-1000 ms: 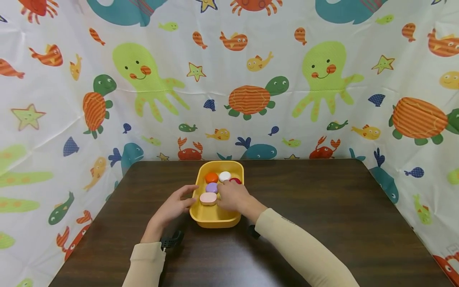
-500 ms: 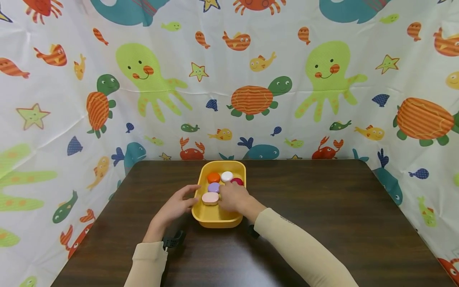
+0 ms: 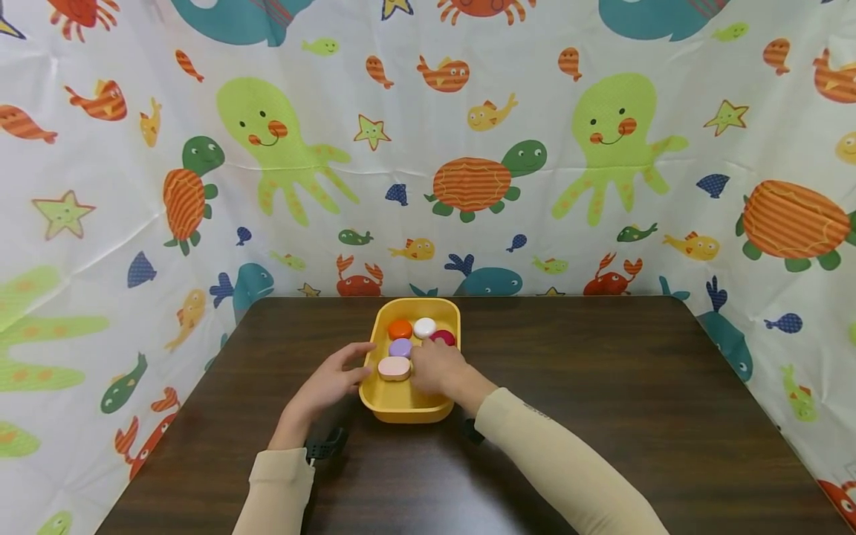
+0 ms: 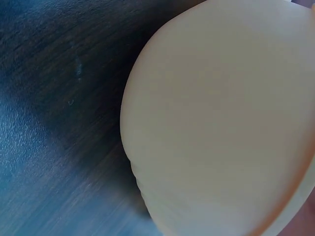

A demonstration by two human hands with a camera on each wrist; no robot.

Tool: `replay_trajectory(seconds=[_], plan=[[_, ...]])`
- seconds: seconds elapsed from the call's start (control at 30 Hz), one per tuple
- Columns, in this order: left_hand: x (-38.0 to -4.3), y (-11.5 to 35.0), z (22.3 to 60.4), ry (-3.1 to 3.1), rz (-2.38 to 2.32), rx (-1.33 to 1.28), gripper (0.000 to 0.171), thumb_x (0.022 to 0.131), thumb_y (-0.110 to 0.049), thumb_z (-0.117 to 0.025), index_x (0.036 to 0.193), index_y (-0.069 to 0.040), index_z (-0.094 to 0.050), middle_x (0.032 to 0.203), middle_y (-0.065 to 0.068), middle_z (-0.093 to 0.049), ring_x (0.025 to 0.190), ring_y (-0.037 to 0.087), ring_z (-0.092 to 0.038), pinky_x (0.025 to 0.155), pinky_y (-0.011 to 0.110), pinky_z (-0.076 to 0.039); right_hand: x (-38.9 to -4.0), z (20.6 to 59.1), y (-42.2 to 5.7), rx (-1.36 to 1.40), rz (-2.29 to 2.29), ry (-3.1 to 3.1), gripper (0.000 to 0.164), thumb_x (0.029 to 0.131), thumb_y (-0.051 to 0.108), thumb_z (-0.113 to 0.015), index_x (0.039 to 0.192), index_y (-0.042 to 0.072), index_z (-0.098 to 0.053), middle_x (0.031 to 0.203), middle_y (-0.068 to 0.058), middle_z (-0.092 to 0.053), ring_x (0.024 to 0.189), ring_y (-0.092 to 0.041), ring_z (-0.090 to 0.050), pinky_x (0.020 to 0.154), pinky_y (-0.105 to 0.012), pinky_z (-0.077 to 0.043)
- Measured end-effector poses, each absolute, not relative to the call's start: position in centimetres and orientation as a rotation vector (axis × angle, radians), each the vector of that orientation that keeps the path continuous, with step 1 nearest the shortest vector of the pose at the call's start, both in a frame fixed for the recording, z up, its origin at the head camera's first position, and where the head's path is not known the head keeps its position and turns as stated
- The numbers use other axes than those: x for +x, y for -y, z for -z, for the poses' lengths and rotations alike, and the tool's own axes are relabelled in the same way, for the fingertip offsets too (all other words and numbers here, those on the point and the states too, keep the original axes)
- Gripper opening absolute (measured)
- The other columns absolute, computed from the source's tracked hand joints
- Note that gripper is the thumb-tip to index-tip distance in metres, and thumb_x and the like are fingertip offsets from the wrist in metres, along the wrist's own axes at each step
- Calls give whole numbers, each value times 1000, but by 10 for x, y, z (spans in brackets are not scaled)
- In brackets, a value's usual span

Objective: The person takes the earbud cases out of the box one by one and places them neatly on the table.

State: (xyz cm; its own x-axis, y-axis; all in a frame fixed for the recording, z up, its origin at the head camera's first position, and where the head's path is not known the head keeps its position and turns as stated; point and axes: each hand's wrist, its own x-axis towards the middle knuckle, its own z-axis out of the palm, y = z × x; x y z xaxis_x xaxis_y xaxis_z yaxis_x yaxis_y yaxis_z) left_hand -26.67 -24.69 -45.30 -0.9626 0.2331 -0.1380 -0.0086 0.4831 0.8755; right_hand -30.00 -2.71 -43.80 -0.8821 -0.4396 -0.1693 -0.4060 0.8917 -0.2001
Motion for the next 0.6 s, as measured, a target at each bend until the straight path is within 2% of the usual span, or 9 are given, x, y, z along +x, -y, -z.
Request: replay_trajectory(seconds=[0.17, 0.47, 0.6], plan=[[-267, 247, 453, -2496, -1470, 196, 51, 103, -20, -57, 151, -8, -44, 156, 20, -39, 131, 42, -49, 99, 51, -53, -299, 437, 28, -647, 248, -2847, 33, 87, 28, -74, 116, 13, -70, 100, -4, -61, 89, -22, -53, 79, -39, -54], [-267, 247, 454, -2490, -1471, 195, 51, 103, -20, -56, 151, -9, -44, 156, 21, -39, 131, 41, -49, 98, 50, -53, -299, 442, 28, -652, 279, -2868, 41, 87, 26, -76, 125, 13, -66, 114, -8, -61, 95, -24, -52, 80, -40, -56], [-267, 247, 453, -2492, -1473, 190, 51, 103, -19, -56, 151, -9, -44, 156, 21, -39, 131, 41, -49, 98, 50, -53, -300, 442, 27, -639, 318, -2869, 40, 85, 25, -77, 122, 12, -67, 113, -8, -61, 95, -24, -52, 80, -40, -56]])
